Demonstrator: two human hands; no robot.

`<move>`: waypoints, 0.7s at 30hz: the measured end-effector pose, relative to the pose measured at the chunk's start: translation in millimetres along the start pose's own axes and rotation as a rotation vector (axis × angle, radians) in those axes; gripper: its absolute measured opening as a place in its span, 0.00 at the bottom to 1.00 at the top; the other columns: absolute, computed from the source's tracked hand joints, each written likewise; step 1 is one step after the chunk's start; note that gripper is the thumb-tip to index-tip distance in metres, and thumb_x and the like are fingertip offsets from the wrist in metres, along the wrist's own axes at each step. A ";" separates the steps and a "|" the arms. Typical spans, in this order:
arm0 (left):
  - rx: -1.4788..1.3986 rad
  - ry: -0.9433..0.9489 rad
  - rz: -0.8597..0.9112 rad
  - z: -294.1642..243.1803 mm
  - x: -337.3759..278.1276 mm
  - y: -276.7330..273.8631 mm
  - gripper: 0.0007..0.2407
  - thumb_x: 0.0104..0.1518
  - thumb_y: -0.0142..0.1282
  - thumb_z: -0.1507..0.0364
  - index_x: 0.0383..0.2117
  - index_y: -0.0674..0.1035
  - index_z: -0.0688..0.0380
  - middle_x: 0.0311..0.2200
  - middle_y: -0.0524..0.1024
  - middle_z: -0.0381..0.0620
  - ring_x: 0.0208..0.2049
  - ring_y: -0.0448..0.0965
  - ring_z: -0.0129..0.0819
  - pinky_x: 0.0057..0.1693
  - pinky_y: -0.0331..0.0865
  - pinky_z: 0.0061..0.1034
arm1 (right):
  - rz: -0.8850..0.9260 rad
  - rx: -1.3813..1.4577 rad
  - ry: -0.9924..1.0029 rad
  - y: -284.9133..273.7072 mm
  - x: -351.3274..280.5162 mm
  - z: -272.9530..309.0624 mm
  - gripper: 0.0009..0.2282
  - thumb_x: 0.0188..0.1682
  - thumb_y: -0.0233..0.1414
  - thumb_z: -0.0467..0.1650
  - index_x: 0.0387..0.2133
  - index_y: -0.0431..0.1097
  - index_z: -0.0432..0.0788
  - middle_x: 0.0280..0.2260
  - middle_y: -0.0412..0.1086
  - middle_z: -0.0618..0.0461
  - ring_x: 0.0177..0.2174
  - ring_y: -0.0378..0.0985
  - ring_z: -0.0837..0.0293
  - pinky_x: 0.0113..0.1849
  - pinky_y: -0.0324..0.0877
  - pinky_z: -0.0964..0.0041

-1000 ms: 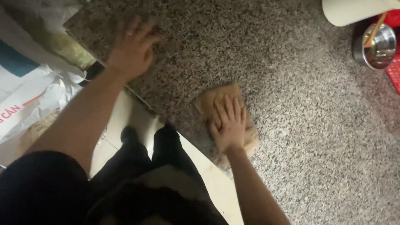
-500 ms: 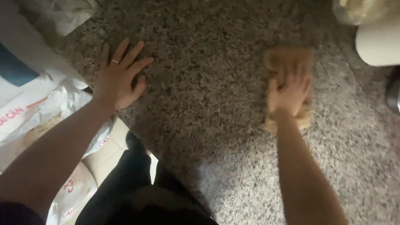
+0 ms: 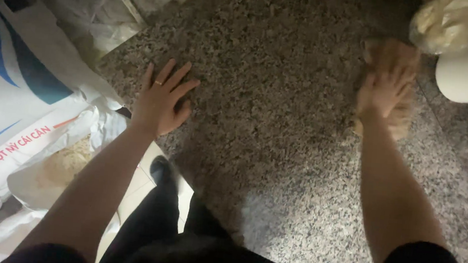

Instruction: Wiping down a kitchen countertop with a damp cloth.

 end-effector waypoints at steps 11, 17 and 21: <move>-0.111 0.058 -0.116 14.9 -9.6 16.2 0.20 0.69 0.43 0.70 0.68 0.69 0.49 0.75 0.51 0.50 0.74 0.53 0.49 0.74 0.45 0.58 | -0.261 0.061 -0.621 59.1 -257.3 215.8 0.32 0.49 0.49 0.36 0.71 0.56 0.54 0.75 0.39 0.46 0.71 0.36 0.34 0.66 0.39 0.25; -0.225 0.180 -0.331 38.1 -24.6 -9.1 0.19 0.73 0.40 0.71 0.69 0.64 0.51 0.75 0.48 0.55 0.75 0.52 0.49 0.73 0.50 0.54 | 0.262 -0.053 -0.528 60.7 -377.3 285.4 0.30 0.58 0.41 0.46 0.74 0.40 0.67 0.75 0.29 0.55 0.72 0.26 0.42 0.67 0.26 0.34; -0.156 0.242 -0.488 77.9 -27.4 -37.1 0.15 0.72 0.46 0.73 0.64 0.72 0.57 0.69 0.61 0.61 0.69 0.63 0.58 0.70 0.57 0.57 | 0.230 -0.071 -0.544 65.8 -374.1 280.4 0.31 0.57 0.44 0.43 0.74 0.39 0.68 0.75 0.29 0.56 0.72 0.25 0.43 0.67 0.25 0.34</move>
Point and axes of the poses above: each hand's wrist, its own x-axis towards the middle knuckle, its own y-axis out of the palm, z = x × y, the point moved 4 cm from there along x, towards the middle knuckle
